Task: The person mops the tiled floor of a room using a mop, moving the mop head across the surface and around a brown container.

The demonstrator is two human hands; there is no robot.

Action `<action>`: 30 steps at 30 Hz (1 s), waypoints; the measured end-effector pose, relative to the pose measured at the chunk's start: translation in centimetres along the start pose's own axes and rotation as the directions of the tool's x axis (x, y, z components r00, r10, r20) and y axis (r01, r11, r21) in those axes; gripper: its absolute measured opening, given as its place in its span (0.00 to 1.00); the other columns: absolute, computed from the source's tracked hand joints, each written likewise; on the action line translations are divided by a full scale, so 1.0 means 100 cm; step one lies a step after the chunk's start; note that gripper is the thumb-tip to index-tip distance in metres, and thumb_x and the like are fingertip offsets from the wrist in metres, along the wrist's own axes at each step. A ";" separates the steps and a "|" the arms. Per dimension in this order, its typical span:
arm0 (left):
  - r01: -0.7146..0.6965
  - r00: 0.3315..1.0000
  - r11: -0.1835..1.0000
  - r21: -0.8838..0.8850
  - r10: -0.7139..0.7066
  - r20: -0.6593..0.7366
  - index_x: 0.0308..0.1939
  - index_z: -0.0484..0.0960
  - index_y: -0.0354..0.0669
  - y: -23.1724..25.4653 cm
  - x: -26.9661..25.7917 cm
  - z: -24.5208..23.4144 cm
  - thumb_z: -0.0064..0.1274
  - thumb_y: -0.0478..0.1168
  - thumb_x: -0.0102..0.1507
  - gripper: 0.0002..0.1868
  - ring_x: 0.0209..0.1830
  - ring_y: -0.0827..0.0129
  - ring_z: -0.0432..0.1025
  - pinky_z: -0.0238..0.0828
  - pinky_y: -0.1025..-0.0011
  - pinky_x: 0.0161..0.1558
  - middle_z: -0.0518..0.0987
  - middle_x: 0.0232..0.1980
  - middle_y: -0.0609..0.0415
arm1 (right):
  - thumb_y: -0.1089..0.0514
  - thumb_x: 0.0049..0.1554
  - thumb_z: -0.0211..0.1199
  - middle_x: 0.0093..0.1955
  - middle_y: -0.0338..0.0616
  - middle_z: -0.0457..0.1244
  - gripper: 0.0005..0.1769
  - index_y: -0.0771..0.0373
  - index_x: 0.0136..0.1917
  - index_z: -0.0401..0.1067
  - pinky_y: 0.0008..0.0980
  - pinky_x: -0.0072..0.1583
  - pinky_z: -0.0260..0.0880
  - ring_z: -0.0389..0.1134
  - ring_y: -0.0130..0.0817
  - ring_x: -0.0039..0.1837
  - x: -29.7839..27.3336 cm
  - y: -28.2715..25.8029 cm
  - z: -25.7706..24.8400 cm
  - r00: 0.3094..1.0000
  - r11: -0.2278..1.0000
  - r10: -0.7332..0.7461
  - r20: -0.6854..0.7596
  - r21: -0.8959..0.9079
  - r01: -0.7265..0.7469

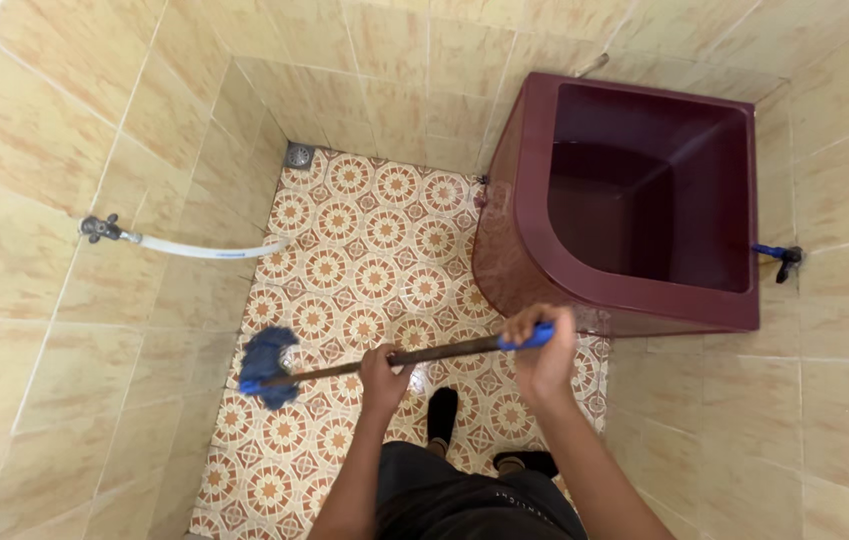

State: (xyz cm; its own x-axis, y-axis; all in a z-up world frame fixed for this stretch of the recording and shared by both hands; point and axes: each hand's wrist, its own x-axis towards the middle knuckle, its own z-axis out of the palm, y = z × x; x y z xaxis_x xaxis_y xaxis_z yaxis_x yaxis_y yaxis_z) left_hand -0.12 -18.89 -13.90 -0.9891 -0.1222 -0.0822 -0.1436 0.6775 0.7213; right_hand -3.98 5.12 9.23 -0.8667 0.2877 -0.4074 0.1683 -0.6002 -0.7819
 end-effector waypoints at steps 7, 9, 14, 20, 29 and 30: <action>0.053 0.998 0.996 -0.074 -0.056 -0.039 0.43 0.86 0.50 -0.005 0.019 0.019 0.62 0.40 0.61 0.07 0.56 0.50 0.69 0.59 0.54 0.63 0.80 0.49 0.45 | 0.52 0.62 0.52 0.29 0.41 0.52 0.21 0.55 0.28 0.53 0.44 0.60 0.59 0.55 0.39 0.41 -0.008 -0.010 -0.011 0.986 0.997 0.082 0.148 -0.022 -0.080; 0.038 0.997 0.990 -0.136 -0.028 0.072 0.43 0.86 0.50 0.021 0.032 0.022 0.63 0.39 0.60 0.08 0.59 0.49 0.67 0.55 0.52 0.64 0.80 0.52 0.45 | 0.53 0.62 0.52 0.30 0.41 0.52 0.21 0.57 0.29 0.53 0.44 0.55 0.55 0.55 0.39 0.42 -0.010 -0.029 -0.016 0.986 1.000 0.023 0.167 0.017 -0.027; -0.034 0.950 0.954 -0.299 0.124 0.287 0.51 0.82 0.53 0.094 0.069 0.036 0.60 0.43 0.63 0.12 0.58 0.55 0.72 0.66 0.58 0.64 0.81 0.53 0.49 | 0.54 0.60 0.53 0.31 0.42 0.52 0.19 0.57 0.31 0.54 0.42 0.62 0.58 0.54 0.39 0.42 -0.026 -0.078 -0.022 0.976 0.985 -0.161 0.144 -0.029 0.167; -0.261 0.882 0.917 -0.303 0.354 0.312 0.50 0.83 0.48 0.171 0.098 0.053 0.58 0.40 0.65 0.10 0.61 0.55 0.69 0.57 0.55 0.66 0.82 0.52 0.50 | 0.59 0.61 0.53 0.33 0.44 0.54 0.16 0.58 0.32 0.55 0.46 0.62 0.59 0.55 0.39 0.45 -0.057 -0.104 -0.023 0.906 0.915 -0.385 0.179 -0.055 0.400; -0.327 0.859 0.890 -0.317 0.420 0.292 0.39 0.78 0.41 0.159 0.155 0.120 0.59 0.44 0.67 0.11 0.47 0.57 0.72 0.70 0.61 0.56 0.77 0.45 0.48 | 0.64 0.57 0.59 0.30 0.44 0.60 0.19 0.65 0.25 0.63 0.40 0.57 0.65 0.60 0.33 0.41 -0.059 -0.063 0.020 0.835 0.651 -0.417 0.358 -0.524 0.550; -0.332 0.854 0.883 -0.332 0.431 0.291 0.35 0.75 0.41 0.154 0.158 0.121 0.59 0.45 0.66 0.14 0.44 0.57 0.72 0.72 0.62 0.54 0.76 0.42 0.48 | 0.65 0.56 0.59 0.28 0.43 0.59 0.19 0.65 0.24 0.64 0.38 0.54 0.66 0.60 0.33 0.40 -0.056 -0.060 0.024 0.835 0.627 -0.389 0.389 -0.552 0.550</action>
State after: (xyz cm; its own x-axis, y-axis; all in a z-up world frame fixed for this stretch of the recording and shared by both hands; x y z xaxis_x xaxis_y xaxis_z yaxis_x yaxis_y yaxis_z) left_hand -18.37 -1.58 -12.44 -0.9162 0.3985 0.0406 0.2126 0.3979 0.8924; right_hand -1.24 5.33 17.28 -0.9719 0.1834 0.1478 -0.1117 0.1940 -0.9746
